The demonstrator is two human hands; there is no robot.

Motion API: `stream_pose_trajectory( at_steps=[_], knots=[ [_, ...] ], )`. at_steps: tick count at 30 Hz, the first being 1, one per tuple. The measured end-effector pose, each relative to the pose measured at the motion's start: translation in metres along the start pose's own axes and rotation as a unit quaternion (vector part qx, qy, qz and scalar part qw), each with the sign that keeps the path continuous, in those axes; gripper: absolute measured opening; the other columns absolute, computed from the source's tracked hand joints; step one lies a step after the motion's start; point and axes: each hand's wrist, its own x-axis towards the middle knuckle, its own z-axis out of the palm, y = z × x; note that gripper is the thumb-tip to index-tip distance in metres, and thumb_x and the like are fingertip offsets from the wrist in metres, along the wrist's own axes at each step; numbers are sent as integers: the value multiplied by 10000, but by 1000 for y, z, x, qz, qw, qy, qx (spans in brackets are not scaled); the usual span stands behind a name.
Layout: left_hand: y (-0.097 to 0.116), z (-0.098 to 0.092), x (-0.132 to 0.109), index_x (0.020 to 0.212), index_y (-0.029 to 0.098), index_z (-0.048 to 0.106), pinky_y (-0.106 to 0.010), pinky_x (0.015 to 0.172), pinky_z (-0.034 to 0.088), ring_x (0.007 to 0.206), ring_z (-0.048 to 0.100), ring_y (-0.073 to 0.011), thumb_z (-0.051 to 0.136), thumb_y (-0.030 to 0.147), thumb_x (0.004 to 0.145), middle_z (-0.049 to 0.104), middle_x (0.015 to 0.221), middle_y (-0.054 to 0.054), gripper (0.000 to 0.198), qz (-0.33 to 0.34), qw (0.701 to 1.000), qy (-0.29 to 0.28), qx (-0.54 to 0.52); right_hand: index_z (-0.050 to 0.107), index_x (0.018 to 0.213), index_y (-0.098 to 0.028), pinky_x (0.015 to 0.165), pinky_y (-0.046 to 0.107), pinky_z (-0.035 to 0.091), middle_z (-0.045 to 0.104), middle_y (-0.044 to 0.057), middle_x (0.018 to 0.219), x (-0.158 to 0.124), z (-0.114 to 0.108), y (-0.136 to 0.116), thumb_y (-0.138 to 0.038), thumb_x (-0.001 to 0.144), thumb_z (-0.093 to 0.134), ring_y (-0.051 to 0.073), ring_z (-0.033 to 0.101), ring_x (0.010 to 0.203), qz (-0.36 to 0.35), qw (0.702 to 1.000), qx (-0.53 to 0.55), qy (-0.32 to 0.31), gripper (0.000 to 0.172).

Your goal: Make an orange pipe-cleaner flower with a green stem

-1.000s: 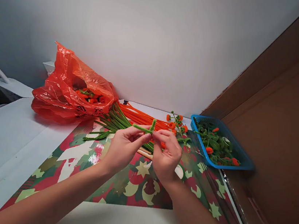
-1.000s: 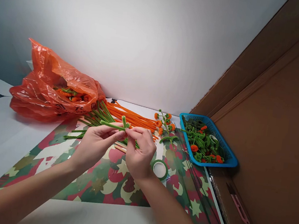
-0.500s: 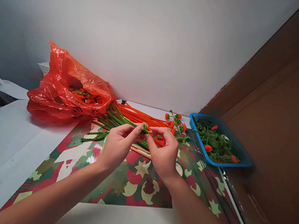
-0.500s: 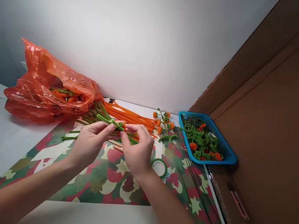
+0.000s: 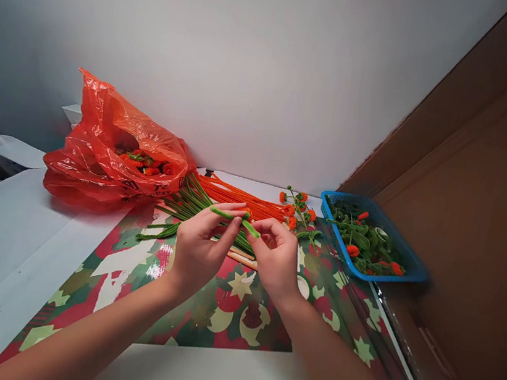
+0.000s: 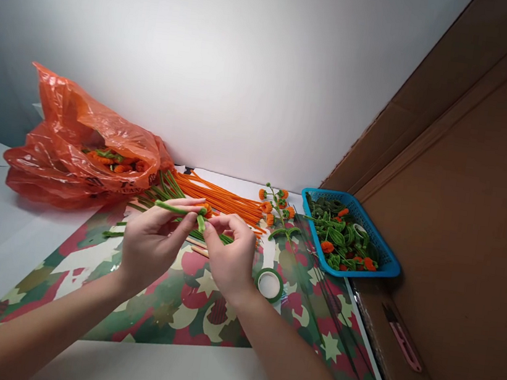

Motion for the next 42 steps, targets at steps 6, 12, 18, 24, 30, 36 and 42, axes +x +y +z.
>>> stream_pose_trajectory(
  at_steps=[6,12,18,24,30,36,42],
  knots=[
    [-11,-7,2,1023,175,679,-284,887,573,988,691,-171,613,18,809,715,1108,-70,273,210,974,-8,83,596,722,-160,571,257,395,542,-17,643,15,-9,-4,-204,726,647,102,456,574,398,860,285,-142,67],
    [-15,-7,2,1009,166,693,-279,859,583,984,690,-178,629,23,800,717,1100,-80,261,187,980,-17,61,582,744,-168,596,274,409,534,-4,698,18,-12,4,-260,727,673,106,444,597,350,873,278,-195,130],
    [-3,1,3,953,142,717,-257,695,610,830,703,-171,625,254,858,736,956,-70,173,-148,984,-5,-102,663,851,-220,761,337,420,636,30,834,14,-17,7,-241,775,695,177,553,803,-259,948,-183,8,85],
    [2,2,0,921,150,723,-244,694,613,806,706,-157,643,255,844,740,949,-57,153,-143,985,-4,-92,673,829,-206,747,358,356,651,34,774,10,-16,10,-203,889,579,167,540,746,-402,852,-334,21,111],
    [-5,-2,1,929,175,707,-256,759,608,903,712,-166,629,86,822,743,1014,-53,160,135,987,29,86,596,737,-182,667,281,402,565,10,741,7,-1,5,-287,835,614,141,503,706,-55,998,-17,-37,144],
    [-16,-14,4,1109,197,666,-309,903,576,1013,690,-197,609,40,814,694,1179,-89,339,292,947,-50,122,514,674,-168,563,249,383,448,-31,641,18,-10,-3,-223,787,617,82,362,545,417,803,335,-263,162],
    [-11,-7,8,915,162,729,-293,752,614,873,718,-194,638,191,839,746,1013,-82,123,30,999,-7,10,624,736,-174,610,252,391,543,-17,690,28,-12,8,-292,702,717,103,449,618,286,919,230,-146,154]
  ],
)
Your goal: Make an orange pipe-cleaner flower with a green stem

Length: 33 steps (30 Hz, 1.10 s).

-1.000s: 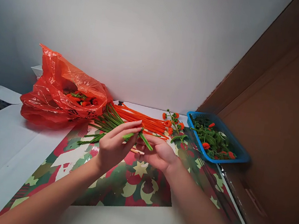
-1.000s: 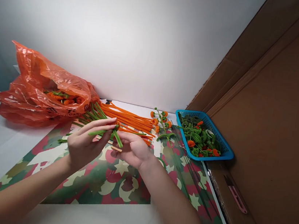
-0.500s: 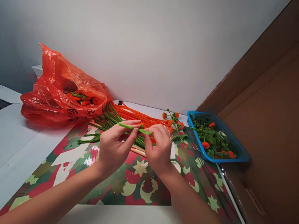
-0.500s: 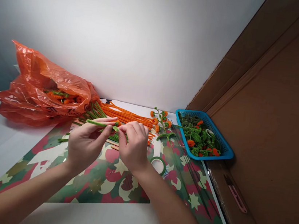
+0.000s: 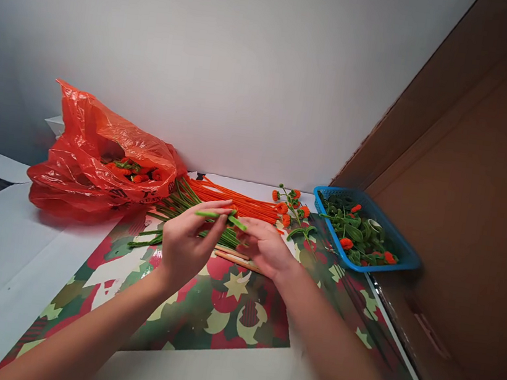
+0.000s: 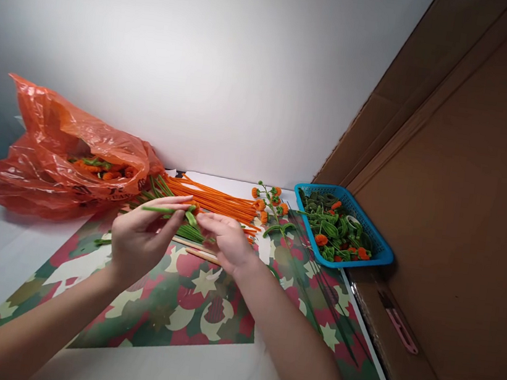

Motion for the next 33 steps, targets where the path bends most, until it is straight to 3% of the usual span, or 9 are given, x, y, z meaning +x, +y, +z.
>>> stream_pose_trajectory(
  at_steps=[3,5,7,13,18,23,27,29,33],
  knots=[
    [6,4,4,900,124,737,-310,670,624,766,719,-203,662,358,822,754,911,-94,258,-223,967,-28,-122,661,738,-175,678,259,406,615,10,758,3,-6,-2,-320,735,677,126,516,715,-194,966,-142,93,147],
    [9,3,6,877,113,744,-330,672,625,749,715,-214,703,420,772,754,870,-99,327,-294,939,-44,-173,674,767,-186,690,274,410,630,17,789,1,-10,-6,-326,792,626,136,531,731,-274,929,-221,111,150],
    [11,2,7,868,112,748,-333,676,624,741,710,-210,733,438,736,753,860,-99,351,-325,923,-49,-200,688,803,-199,675,280,408,635,17,814,-2,-12,-9,-308,826,602,140,537,732,-320,896,-290,106,142],
    [12,0,9,883,133,750,-286,596,604,791,708,-228,786,393,678,750,888,-111,334,-334,905,-103,-241,707,842,-242,742,300,440,651,13,850,-11,-3,-11,-227,820,633,163,580,835,-385,850,-358,37,78],
    [17,-1,12,872,156,721,-236,551,569,771,690,-194,797,343,671,737,872,-86,285,-324,910,-112,-234,625,687,-209,727,302,438,613,6,761,-16,0,-13,-199,806,651,155,563,754,-408,824,-386,69,123],
    [17,0,11,900,161,682,-244,623,577,782,673,-172,773,344,706,704,893,-72,282,-298,924,-100,-219,540,731,-202,681,275,417,555,3,764,-20,3,-13,-180,858,552,144,522,732,-391,810,-431,67,130],
    [18,4,7,924,158,653,-280,662,602,775,671,-167,743,391,730,667,867,-41,316,-343,900,-87,-253,486,754,-206,690,277,408,520,17,792,-19,7,-2,-182,903,469,151,505,758,-427,784,-434,120,151],
    [20,6,5,849,154,647,-281,649,604,735,660,-160,720,401,751,636,774,-16,275,-346,895,-97,-265,475,756,-208,687,280,410,508,20,791,-18,8,4,-189,911,458,153,501,754,-444,776,-428,133,157],
    [23,6,2,753,167,641,-244,622,582,662,637,-142,671,360,809,624,681,-2,203,-277,931,-108,-212,484,776,-209,716,301,399,526,28,803,-18,9,10,-202,917,455,166,512,780,-442,760,-455,138,144]
  ],
)
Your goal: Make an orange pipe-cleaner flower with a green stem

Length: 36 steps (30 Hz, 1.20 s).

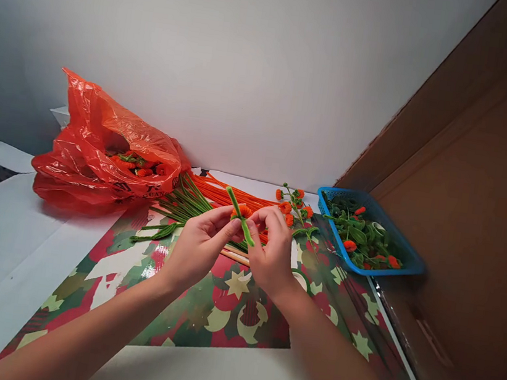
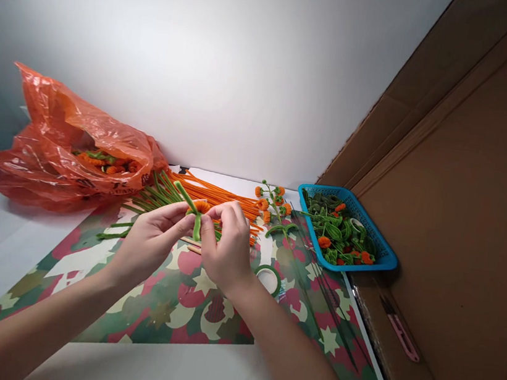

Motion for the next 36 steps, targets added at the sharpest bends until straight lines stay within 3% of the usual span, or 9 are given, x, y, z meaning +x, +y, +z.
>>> stream_pose_trajectory(
  at_steps=[5,9,13,16,18,24,27,32,36],
  knots=[
    [-11,-3,-4,1047,176,682,-239,616,553,664,630,-144,623,356,849,673,745,-14,274,66,993,37,93,495,798,-202,757,344,338,573,47,826,0,-3,-1,-209,915,440,193,515,809,-34,991,-127,-16,130],
    [-14,-7,-4,1105,190,677,-219,581,513,614,605,-124,616,340,857,676,740,-8,296,94,980,43,170,511,807,-202,772,350,312,576,44,821,1,-7,-2,-208,909,434,195,501,805,-44,985,-157,-54,128],
    [-13,-8,-2,1074,177,683,-221,610,521,657,646,-138,620,323,854,714,798,-29,272,106,976,31,187,464,703,-203,662,291,331,484,-2,709,4,-6,1,-290,906,460,151,449,682,98,989,56,-98,221],
    [-14,-9,-1,1062,177,689,-237,690,537,752,679,-160,628,293,847,736,893,-48,251,141,965,40,218,483,697,-196,634,266,356,461,-22,670,5,-3,6,-382,863,512,127,431,634,241,922,273,-130,250],
    [-15,-10,0,1067,183,690,-249,729,541,781,684,-168,628,289,847,739,918,-49,252,151,960,43,231,509,696,-190,649,266,372,482,-22,667,6,-2,8,-396,831,547,125,448,641,274,895,323,-136,250],
    [-13,-8,3,1090,175,683,-232,603,535,685,646,-152,581,391,873,715,855,-48,323,56,992,-8,112,636,833,-195,742,293,411,577,11,810,13,-14,8,-293,861,566,156,523,792,116,986,109,-52,124],
    [-7,-7,4,1058,172,698,-235,603,536,706,634,-157,573,410,873,704,864,-58,326,23,996,-50,71,642,1071,-247,811,305,451,569,30,1004,15,-16,13,-272,880,548,168,543,935,97,978,158,-93,214],
    [-1,-7,4,1134,181,654,-211,578,510,720,601,-130,547,403,893,679,1007,-65,345,-36,996,-83,19,687,866,-254,704,274,510,476,23,980,14,-8,23,-339,828,655,163,541,910,119,933,317,-122,99],
    [-3,-10,3,1186,242,605,-239,698,533,820,609,-136,572,331,893,635,1131,-54,308,3,992,-122,-19,702,811,-257,804,303,483,505,20,978,14,-9,24,-324,829,676,160,534,943,102,941,310,-87,75]
  ],
)
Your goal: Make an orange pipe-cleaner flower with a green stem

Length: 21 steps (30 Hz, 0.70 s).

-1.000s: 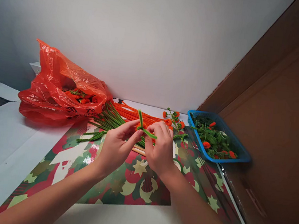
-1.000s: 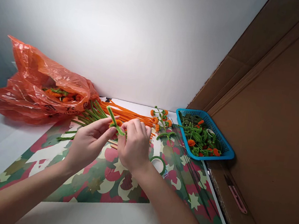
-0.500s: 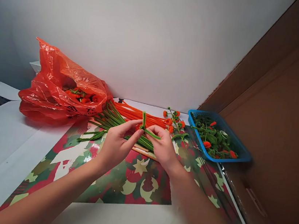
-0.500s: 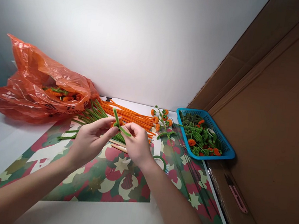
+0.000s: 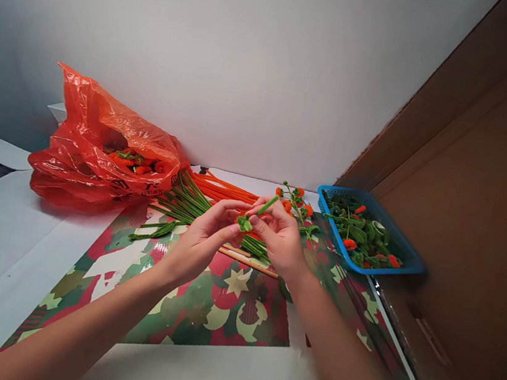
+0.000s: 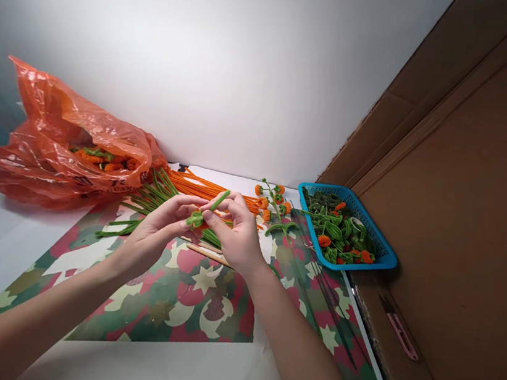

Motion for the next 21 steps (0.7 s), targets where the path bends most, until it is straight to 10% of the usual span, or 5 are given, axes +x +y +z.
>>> stream_pose_trajectory(
  at_steps=[4,21],
  knots=[
    [-4,-5,1,1128,260,622,-266,831,535,1067,577,-193,651,241,846,605,1178,-57,284,56,998,-27,-20,710,812,-258,901,328,454,520,25,989,0,-2,-3,-344,834,674,173,531,1020,-25,1000,-13,-4,96],
    [8,-4,1,955,195,657,-235,685,590,867,635,-157,763,215,726,637,932,-36,254,92,987,72,109,623,768,-214,779,300,439,519,13,845,-11,11,-9,-218,813,645,162,528,866,-92,978,-145,119,50]
  ],
)
